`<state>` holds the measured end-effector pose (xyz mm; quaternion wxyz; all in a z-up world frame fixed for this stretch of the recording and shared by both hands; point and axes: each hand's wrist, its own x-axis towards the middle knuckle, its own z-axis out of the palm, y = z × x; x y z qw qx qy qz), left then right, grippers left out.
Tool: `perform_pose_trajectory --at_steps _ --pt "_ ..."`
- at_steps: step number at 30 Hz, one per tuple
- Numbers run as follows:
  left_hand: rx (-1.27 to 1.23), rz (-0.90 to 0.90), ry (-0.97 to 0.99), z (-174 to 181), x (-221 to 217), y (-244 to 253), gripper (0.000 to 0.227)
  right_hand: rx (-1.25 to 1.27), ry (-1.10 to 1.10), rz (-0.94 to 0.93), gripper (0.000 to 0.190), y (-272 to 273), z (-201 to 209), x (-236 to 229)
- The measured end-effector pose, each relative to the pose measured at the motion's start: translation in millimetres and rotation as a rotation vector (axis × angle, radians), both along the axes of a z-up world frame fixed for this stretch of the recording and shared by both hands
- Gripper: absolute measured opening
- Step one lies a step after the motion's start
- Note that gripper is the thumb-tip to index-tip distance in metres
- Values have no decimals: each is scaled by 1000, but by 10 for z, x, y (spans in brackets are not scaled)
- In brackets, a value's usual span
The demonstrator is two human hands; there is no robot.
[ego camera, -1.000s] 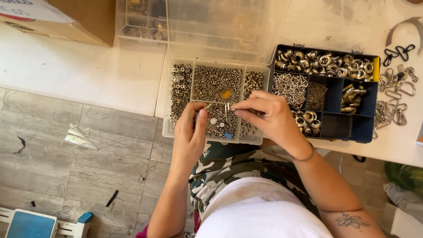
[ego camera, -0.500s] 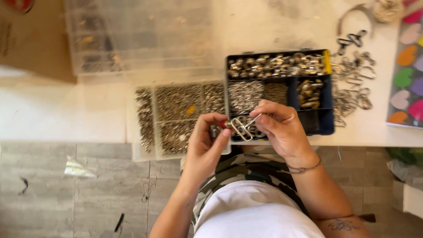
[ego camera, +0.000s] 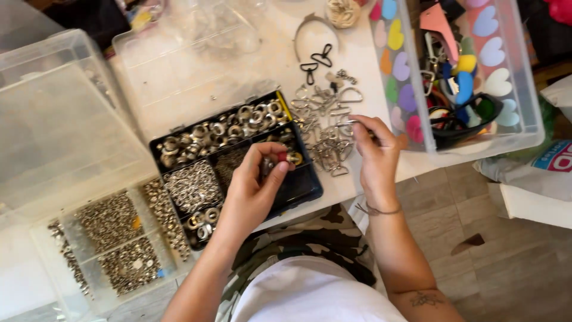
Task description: Sorting and picking small metal hardware components like rings and grommets from a storage container.
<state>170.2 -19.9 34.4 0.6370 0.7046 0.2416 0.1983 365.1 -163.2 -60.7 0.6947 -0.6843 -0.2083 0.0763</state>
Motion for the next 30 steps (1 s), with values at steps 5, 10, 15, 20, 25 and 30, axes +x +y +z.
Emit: perform_pose_trajectory --at_steps 5,10,15,20,25,30 --pt "-63 -7 23 -113 206 -67 22 -284 -316 136 11 120 282 182" --pt "-70 8 53 -156 189 -79 23 -352 -395 210 12 224 251 326" --pt "-88 46 82 -204 112 -71 25 -437 -434 215 13 218 142 398" --pt "-103 57 84 -205 86 -62 27 -406 -440 210 34 167 112 367" --pt "-129 83 84 -177 -1 -60 27 -75 232 393 52 164 332 69" --pt "-183 122 91 -188 -152 -28 29 218 794 819 86 205 525 -232"
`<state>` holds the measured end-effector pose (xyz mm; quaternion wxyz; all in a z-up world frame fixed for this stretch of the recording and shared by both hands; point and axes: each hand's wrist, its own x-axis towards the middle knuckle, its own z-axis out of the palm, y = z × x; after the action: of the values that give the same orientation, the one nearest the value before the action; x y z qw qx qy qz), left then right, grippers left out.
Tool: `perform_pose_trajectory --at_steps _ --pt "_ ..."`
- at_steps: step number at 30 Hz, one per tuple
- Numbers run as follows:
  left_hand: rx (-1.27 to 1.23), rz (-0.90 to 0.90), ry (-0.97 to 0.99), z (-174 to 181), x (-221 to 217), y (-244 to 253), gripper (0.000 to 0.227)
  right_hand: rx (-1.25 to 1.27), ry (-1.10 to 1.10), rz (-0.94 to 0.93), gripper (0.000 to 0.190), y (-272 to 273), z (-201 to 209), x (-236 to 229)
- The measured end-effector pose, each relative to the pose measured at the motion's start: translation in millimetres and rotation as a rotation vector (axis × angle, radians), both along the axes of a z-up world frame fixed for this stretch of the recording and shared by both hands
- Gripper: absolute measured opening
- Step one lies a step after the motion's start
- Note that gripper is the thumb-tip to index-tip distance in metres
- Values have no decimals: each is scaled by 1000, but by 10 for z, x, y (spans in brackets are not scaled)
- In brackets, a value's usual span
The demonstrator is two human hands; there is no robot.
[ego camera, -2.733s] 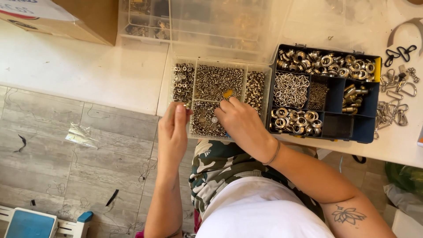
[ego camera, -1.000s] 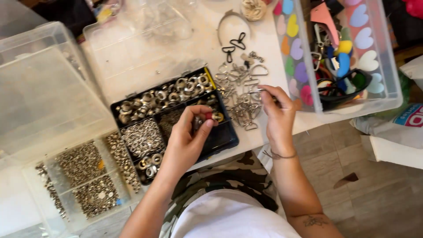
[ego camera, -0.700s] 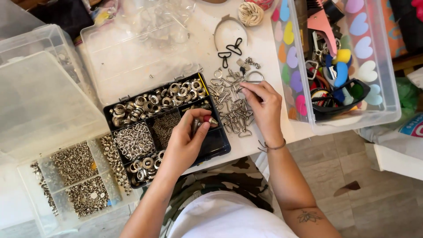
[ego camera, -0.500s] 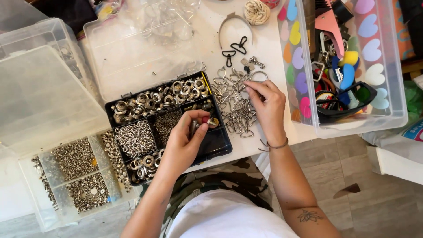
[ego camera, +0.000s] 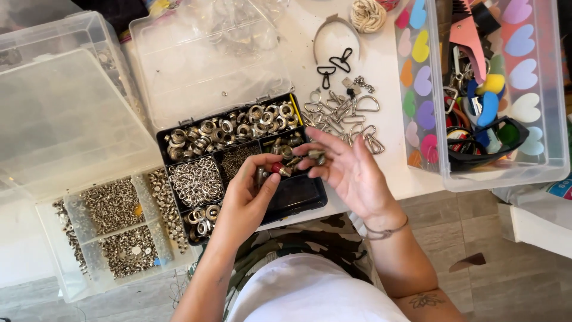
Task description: Sorting and picking small metal hardware components like rings and grommets from a storage container.
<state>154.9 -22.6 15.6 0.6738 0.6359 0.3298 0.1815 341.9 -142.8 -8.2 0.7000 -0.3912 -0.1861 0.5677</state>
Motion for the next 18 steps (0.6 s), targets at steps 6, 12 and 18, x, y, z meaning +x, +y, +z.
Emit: perform_pose_trajectory --at_steps 6,12,18 --pt "73 46 6 -11 -67 23 30 18 -131 10 85 166 24 -193" --pt "635 -123 224 -118 124 57 29 -45 -655 12 87 111 25 -206" --pt "824 -143 267 -9 210 29 38 -60 -963 -101 70 162 287 -370"
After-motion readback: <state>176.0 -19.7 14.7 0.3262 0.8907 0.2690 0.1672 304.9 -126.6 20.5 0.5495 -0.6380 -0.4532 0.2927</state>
